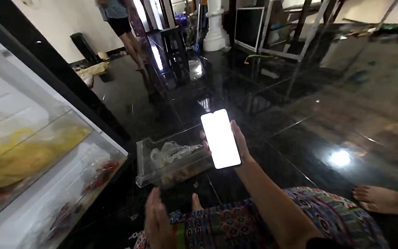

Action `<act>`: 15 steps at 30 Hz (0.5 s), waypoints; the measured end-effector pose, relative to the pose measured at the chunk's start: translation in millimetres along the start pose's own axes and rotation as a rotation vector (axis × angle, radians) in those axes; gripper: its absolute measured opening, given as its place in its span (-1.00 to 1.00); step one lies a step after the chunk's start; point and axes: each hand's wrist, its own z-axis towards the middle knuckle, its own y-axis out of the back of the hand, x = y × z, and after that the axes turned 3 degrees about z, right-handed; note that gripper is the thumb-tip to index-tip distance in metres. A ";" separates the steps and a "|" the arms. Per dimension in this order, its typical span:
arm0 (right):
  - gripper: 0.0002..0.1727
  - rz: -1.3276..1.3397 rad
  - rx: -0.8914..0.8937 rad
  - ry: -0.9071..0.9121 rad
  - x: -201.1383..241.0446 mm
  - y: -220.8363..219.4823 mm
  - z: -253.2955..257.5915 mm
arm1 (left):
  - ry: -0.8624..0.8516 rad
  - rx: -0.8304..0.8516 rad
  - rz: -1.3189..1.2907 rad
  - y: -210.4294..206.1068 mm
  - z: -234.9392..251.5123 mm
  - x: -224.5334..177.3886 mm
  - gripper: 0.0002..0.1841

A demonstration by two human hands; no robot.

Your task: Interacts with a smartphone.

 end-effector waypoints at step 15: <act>0.17 -0.351 -0.280 0.023 -6.4 11.1 -11.8 | 0.827 0.387 -1.158 -142.7 78.6 -61.6 -0.27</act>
